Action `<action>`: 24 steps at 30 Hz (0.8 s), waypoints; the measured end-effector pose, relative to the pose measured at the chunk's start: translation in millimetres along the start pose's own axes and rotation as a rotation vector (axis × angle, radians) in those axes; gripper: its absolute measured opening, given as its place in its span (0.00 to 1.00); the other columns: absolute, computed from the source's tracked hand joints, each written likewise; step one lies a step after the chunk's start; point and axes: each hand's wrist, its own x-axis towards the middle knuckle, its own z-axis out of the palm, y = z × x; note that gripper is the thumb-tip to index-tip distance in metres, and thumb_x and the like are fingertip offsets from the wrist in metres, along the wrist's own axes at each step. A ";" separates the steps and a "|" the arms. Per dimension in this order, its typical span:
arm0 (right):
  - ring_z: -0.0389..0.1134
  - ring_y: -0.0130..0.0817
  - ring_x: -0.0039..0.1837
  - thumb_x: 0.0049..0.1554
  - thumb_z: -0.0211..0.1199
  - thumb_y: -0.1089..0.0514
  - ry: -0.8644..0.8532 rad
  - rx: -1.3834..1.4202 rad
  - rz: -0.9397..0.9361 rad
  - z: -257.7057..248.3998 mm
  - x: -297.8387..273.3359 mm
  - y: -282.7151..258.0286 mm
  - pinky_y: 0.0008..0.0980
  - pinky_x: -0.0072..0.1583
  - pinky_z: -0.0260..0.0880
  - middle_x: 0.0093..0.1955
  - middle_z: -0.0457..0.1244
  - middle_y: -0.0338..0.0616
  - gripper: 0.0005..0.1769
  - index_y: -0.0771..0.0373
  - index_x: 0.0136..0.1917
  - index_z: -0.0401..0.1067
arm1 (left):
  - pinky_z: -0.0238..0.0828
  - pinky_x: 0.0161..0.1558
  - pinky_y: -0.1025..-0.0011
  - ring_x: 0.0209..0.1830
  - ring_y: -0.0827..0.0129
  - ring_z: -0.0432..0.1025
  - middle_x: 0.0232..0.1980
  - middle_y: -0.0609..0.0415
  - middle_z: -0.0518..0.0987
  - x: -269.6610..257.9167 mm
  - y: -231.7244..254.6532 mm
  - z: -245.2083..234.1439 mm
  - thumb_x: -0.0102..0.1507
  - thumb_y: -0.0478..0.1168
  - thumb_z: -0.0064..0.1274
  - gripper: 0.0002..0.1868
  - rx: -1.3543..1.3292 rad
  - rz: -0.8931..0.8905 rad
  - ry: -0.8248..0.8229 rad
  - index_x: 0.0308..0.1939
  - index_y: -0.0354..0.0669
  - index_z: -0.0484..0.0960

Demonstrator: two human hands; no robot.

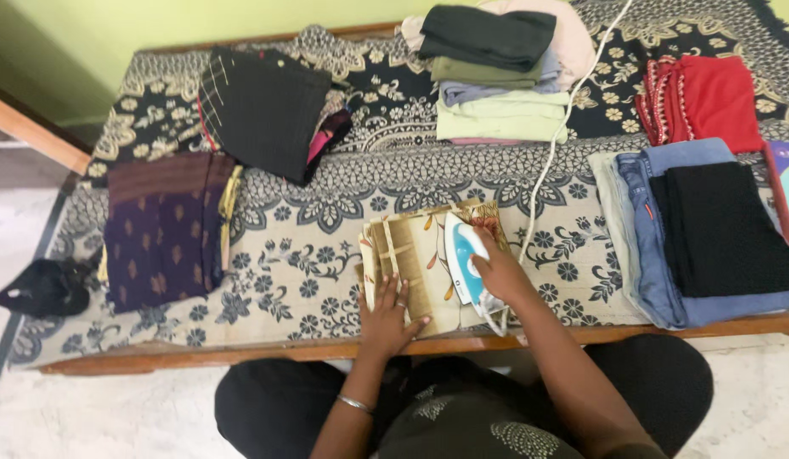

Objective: The person irons a folded piece of patterned fabric on a low wooden table using a handheld electric iron. They repeatedly smooth the fabric, adjust its position, and fold it into a smaller bundle while sitting on the floor.

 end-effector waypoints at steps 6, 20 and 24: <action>0.74 0.48 0.37 0.59 0.57 0.51 -0.102 0.191 0.258 -44.3 -13.5 -3.3 0.42 0.46 0.74 0.45 0.71 0.57 0.36 0.45 0.80 0.56 | 0.27 0.73 0.31 0.84 0.63 0.35 0.84 0.55 0.43 0.6 4.2 1.3 0.64 0.71 0.38 0.46 0.048 -0.005 -0.001 0.80 0.54 0.51; 0.66 0.52 0.69 0.61 0.63 0.55 0.278 0.207 0.109 -67.6 34.6 137.4 0.41 0.67 0.63 0.70 0.63 0.61 0.33 0.63 0.77 0.62 | 0.28 0.74 0.31 0.84 0.64 0.39 0.84 0.57 0.45 13.7 -1.9 12.6 0.66 0.70 0.35 0.42 -0.062 -0.080 0.002 0.80 0.58 0.54; 0.69 0.52 0.66 0.59 0.64 0.55 0.338 0.228 0.121 -88.5 16.3 146.5 0.42 0.66 0.65 0.66 0.66 0.59 0.31 0.62 0.74 0.65 | 0.32 0.75 0.30 0.84 0.58 0.42 0.84 0.53 0.48 42.7 2.9 -7.4 0.70 0.66 0.33 0.36 -0.027 -0.319 -0.155 0.80 0.61 0.58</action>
